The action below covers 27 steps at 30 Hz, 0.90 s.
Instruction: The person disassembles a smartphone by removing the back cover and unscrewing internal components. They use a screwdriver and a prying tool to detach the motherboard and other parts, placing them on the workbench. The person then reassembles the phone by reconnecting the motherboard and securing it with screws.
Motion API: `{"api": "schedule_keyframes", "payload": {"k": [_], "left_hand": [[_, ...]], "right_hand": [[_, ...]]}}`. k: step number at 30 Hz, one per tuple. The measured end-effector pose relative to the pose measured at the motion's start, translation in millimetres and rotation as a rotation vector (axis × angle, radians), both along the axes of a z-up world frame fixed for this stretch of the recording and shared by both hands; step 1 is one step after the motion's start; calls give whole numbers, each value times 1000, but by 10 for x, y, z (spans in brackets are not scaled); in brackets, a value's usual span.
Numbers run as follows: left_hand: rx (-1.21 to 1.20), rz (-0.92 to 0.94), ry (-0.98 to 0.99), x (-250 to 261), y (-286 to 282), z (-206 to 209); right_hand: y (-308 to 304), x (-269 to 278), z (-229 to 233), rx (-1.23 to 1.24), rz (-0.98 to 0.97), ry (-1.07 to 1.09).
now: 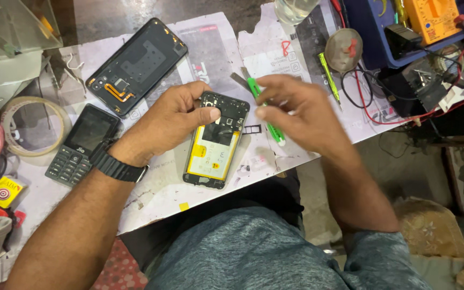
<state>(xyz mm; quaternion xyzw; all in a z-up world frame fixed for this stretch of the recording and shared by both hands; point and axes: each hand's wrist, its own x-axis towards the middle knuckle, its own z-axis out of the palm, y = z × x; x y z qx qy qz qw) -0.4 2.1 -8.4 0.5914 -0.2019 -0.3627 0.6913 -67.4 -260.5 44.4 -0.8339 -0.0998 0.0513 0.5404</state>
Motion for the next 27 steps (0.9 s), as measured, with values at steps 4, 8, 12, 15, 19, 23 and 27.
{"api": "schedule_keyframes", "payload": {"k": [4,8,12,15,19,23,27], "left_hand": [[10,11,6,-1,-7,0],[32,29,30,-3,-19,30],[66,45,50,-25,-13,98],[48,57,45,-19,-40,125],[88,71,53,-27,-17,101],[98,66,42,-6,-33,91],[109,74,60,11,-33,37]], "right_hand": [[-79,-180,121,-218,-125,54],[39,-291,17,-609,-132,-225],[88,-275,-151,-620,-192,-272],[-35,-298,-176,-548,-211,-310],[-436,-132,-117,-590,-313,-367],[-586,36,-149,-708,-287,-346],[-442,-62,-189,-662,-205,-518]]}}
